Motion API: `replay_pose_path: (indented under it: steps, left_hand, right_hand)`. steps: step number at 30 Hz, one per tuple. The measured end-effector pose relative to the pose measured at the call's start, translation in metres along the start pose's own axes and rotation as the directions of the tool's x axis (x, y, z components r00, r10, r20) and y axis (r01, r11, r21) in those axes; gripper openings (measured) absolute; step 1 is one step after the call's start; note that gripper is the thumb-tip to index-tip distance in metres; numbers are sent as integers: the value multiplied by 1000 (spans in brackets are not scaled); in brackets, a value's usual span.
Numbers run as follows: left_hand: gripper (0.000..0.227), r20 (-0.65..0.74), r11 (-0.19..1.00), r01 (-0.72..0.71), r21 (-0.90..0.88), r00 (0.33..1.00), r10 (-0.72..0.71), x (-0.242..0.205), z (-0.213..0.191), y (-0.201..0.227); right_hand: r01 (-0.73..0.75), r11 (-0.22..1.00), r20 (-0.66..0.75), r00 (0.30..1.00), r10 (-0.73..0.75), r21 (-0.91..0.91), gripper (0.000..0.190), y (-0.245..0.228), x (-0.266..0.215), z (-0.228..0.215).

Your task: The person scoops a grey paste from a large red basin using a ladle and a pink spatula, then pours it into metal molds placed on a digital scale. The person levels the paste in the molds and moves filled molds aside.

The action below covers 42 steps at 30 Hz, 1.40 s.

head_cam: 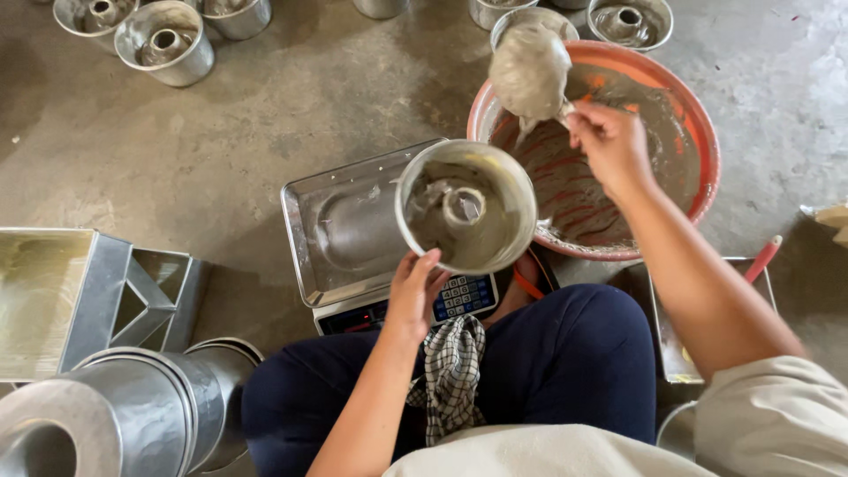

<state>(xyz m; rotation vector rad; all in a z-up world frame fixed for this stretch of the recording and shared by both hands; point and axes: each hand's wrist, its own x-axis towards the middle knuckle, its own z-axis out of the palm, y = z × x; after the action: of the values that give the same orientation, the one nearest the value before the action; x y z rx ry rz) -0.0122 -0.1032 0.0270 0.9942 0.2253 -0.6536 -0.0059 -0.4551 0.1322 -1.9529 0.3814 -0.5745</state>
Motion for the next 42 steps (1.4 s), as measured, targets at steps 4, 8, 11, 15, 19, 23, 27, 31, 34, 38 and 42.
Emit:
replay_pose_path:
  steps: [4, 8, 11, 15, 19, 23, 27, 31, 34, 38, 42]
  left_hand:
    - [50, 9, 999, -6, -51, 1000, 6, 9, 35, -13]
    - [46, 40, 996, 4, -94, 999, 0, 3, 38, -20]
    - [47, 36, 991, -40, -126, 998, 45, -12, 29, -18]
    - [62, 1, 978, -192, -81, 981, 193, -42, 16, -5]
    - [81, -92, 941, -322, 102, 939, 332, -69, 0, 9]
    - [82, -159, 941, -311, 130, 931, 329, -73, -25, 11]
    - [75, -217, 988, -119, -103, 972, 95, -32, -61, 16]
    - [71, -210, 995, -40, -87, 977, 21, 11, -79, 13]
    - [69, -206, 998, -30, -61, 978, 17, 15, -79, 6]
    - [70, -220, 999, -42, 26, 974, 47, -19, -84, 9]
    - [71, -185, 980, -199, -25, 964, 191, -57, -96, 35]
  right_hand:
    - [460, 616, 125, 853, -507, -640, 14, -105, -37, -16]
    - [575, -21, 454, 621, -639, -818, 14, -145, -62, -9]
    - [580, -143, 523, 566, -638, -802, 18, -154, -70, -9]
    - [635, -146, 542, 490, -683, -759, 23, -167, -76, -7]
    - [679, -185, 578, 412, -705, -710, 20, -169, -83, 17]
    - [736, -176, 615, 382, -689, -654, 17, -141, -89, 59]
    - [554, 650, 159, 810, -564, -521, 12, -99, -97, 103]
    - [-102, 953, 16, 995, 102, 285, 17, -60, -98, 127]
    - [-32, 918, -100, 992, 77, 395, 20, -21, -80, 82]
    - [154, 988, -299, 942, -151, -16, 21, 49, -38, -25]
    - [178, 183, 249, 818, 519, -967, 26, 110, -41, -78]
